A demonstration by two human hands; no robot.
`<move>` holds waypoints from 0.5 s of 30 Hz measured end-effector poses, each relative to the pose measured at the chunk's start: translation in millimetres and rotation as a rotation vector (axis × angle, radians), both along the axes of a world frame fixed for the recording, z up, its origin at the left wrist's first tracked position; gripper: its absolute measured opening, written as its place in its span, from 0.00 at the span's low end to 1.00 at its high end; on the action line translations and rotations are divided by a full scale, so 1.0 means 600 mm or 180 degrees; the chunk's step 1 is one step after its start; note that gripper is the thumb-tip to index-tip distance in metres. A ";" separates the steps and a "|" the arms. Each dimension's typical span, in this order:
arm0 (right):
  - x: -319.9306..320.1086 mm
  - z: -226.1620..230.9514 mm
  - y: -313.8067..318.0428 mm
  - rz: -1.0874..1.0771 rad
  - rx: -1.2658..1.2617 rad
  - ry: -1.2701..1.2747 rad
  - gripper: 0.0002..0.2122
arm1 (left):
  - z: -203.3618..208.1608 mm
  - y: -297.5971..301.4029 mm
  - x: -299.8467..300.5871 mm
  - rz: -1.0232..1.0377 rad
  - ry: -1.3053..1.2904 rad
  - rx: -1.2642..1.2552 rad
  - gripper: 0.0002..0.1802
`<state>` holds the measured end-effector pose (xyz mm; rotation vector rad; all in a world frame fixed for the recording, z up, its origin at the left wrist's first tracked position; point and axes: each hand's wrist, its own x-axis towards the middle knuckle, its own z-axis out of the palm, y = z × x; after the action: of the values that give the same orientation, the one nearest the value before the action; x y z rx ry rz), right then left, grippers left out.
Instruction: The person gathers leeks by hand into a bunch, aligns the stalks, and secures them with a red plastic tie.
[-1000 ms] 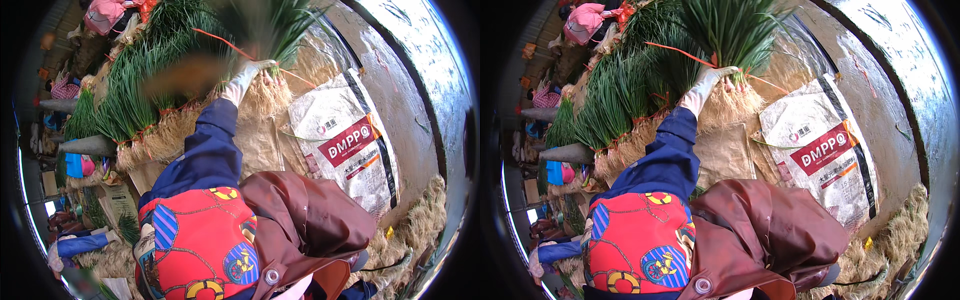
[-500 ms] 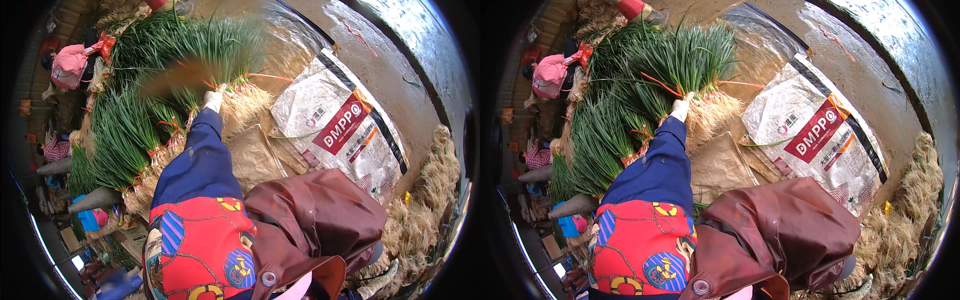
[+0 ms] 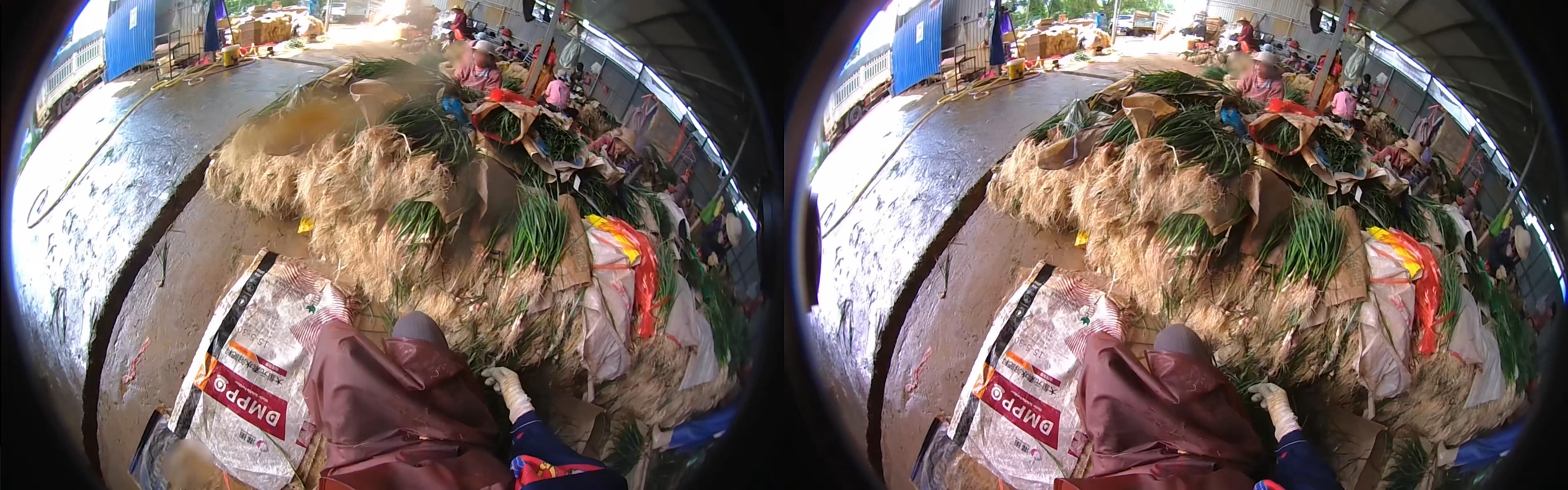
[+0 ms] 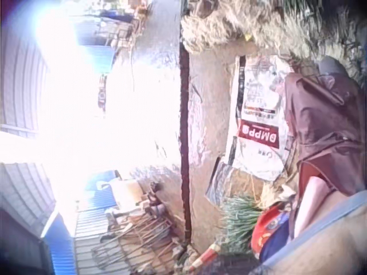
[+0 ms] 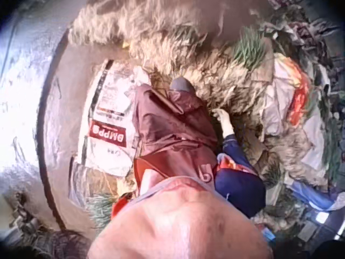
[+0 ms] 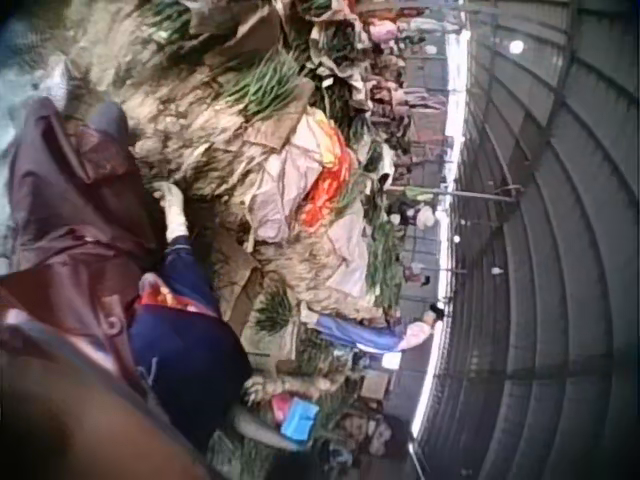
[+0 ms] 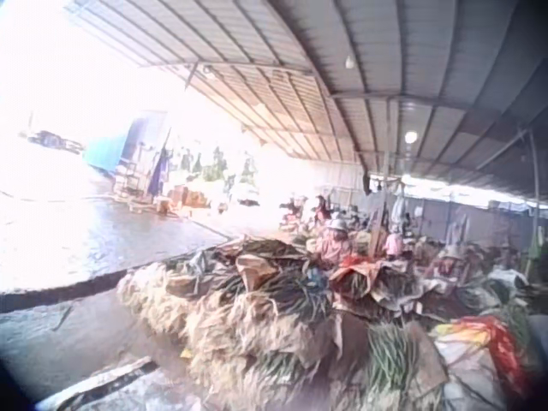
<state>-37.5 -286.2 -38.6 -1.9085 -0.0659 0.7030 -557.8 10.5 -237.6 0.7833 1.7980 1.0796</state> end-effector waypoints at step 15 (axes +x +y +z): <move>-0.034 -0.092 -0.244 -0.2227 0.0696 0.0515 0.11 | 0.441 0.141 0.652 -0.3740 -0.0372 0.1725 0.26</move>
<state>-57.6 -432.7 -94.0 -1.5114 0.5780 0.3461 -166.7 95.0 27.0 1.7377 0.6407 0.7269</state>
